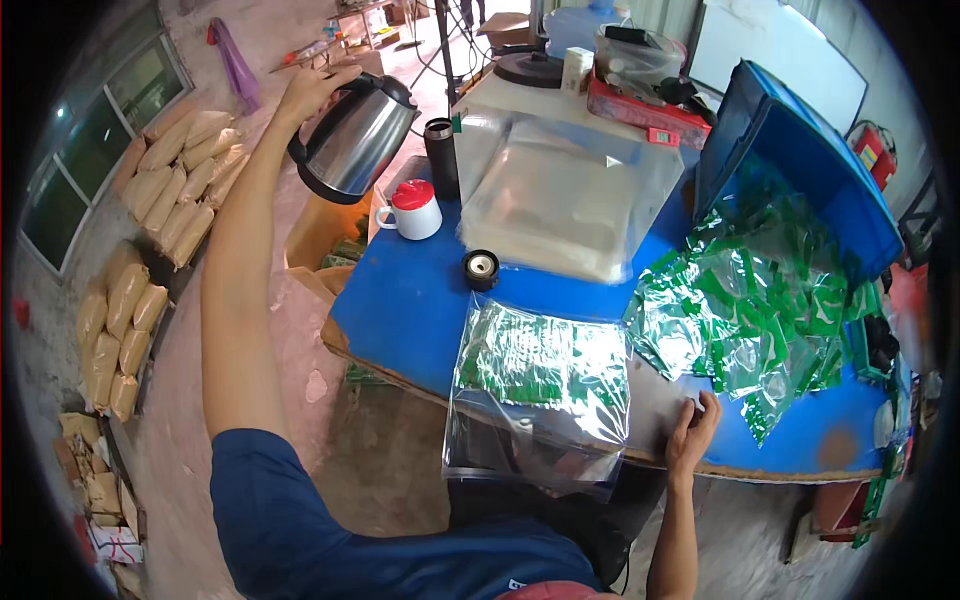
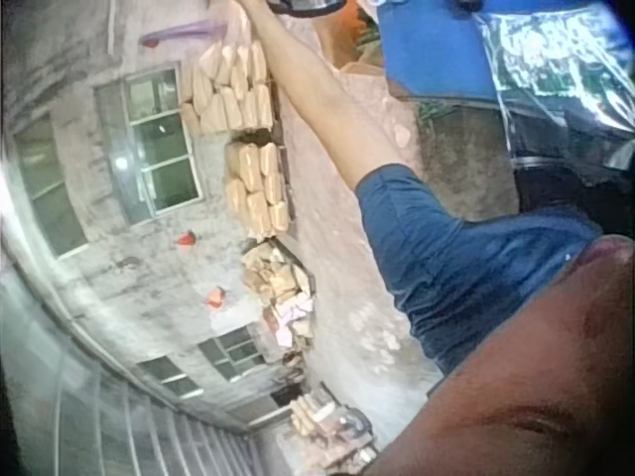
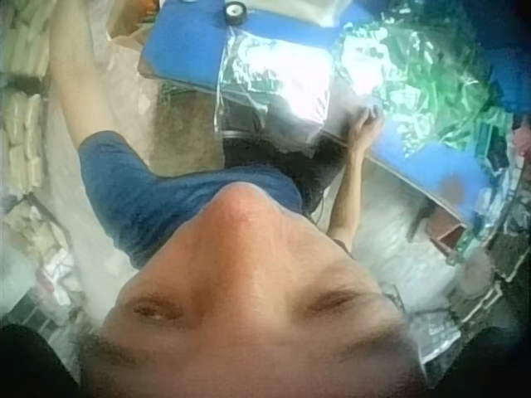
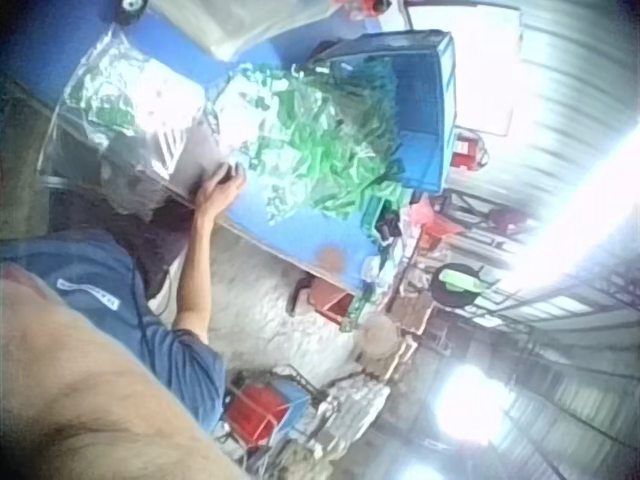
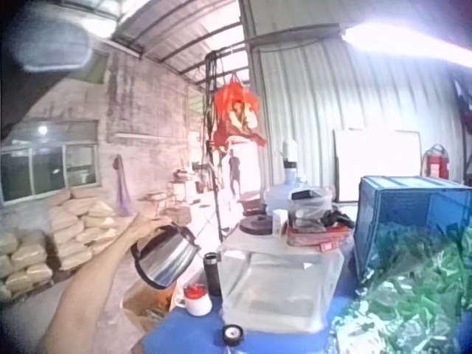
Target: Organizing, stacking, and placing green plastic sleeves into larger clear bags.
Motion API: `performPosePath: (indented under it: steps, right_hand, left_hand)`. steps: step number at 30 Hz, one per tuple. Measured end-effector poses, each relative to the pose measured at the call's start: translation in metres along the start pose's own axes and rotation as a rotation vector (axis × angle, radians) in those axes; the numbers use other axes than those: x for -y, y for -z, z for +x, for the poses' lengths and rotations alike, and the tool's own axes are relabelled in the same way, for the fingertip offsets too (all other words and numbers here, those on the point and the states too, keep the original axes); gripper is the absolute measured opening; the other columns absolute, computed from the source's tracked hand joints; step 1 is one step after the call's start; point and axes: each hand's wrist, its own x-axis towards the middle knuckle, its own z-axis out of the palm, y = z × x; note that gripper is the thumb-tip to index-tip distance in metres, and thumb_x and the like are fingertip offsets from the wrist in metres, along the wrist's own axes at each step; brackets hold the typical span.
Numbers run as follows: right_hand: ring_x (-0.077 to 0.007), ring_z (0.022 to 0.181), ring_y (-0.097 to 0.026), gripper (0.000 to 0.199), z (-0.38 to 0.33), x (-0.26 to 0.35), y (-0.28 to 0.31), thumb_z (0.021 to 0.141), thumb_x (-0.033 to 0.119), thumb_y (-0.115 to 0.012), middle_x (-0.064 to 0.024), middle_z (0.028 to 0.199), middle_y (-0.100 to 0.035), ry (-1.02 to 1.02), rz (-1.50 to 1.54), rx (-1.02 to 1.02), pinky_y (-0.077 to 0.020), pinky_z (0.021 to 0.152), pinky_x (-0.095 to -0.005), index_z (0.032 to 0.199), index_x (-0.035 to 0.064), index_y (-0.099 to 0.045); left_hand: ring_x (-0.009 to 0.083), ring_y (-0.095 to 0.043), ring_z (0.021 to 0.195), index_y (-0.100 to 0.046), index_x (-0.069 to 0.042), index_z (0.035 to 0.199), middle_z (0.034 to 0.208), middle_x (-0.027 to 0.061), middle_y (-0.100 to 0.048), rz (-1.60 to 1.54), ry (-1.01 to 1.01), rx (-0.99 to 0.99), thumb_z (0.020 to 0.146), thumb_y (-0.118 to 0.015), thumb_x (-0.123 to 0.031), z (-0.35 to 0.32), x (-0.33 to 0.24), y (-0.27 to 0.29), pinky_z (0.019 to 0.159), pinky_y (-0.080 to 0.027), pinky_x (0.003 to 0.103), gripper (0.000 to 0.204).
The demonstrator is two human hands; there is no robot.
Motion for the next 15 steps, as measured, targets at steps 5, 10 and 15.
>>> performPosePath:
  steps: [5, 10, 15]
  right_hand:
    - [-0.0304, 0.109, -0.059, 0.032, 0.001, 0.003, -0.003, 0.1, 0.013, -0.057, -0.0185, 0.129, -0.052, -0.005, 0.029, -0.006, -0.0515, 0.089, -0.0359, 0.127, -0.0035, -0.053]
    - [-0.0298, 0.109, -0.059, 0.031, 0.001, 0.0, -0.002, 0.1, 0.012, -0.057, -0.0183, 0.129, -0.052, -0.022, 0.029, -0.015, -0.0514, 0.089, -0.0358, 0.127, -0.0033, -0.054]
    - [-0.0296, 0.109, -0.058, 0.03, 0.0, 0.004, 0.001, 0.1, 0.012, -0.056, -0.0179, 0.129, -0.052, -0.025, 0.043, -0.024, -0.0512, 0.089, -0.0354, 0.126, -0.0032, -0.054]
  left_hand:
    - [0.0116, -0.057, 0.049, -0.072, -0.004, 0.068, 0.055, 0.0025, -0.058, 0.126, 0.004, 0.082, 0.076, -0.069, -0.074, 0.031, 0.012, -0.013, 0.047, -0.044, 0.027, 0.07]
    - [0.0117, -0.058, 0.051, -0.075, -0.003, 0.077, 0.059, 0.0035, -0.062, 0.122, -0.139, 0.101, 0.079, -0.073, -0.065, 0.051, 0.012, -0.023, 0.05, -0.045, 0.027, 0.062]
    - [0.0117, -0.061, 0.058, -0.076, -0.002, 0.092, 0.066, 0.006, -0.067, 0.055, -0.257, 0.155, 0.081, -0.075, -0.058, 0.036, -0.03, -0.025, 0.057, -0.047, 0.028, 0.056]
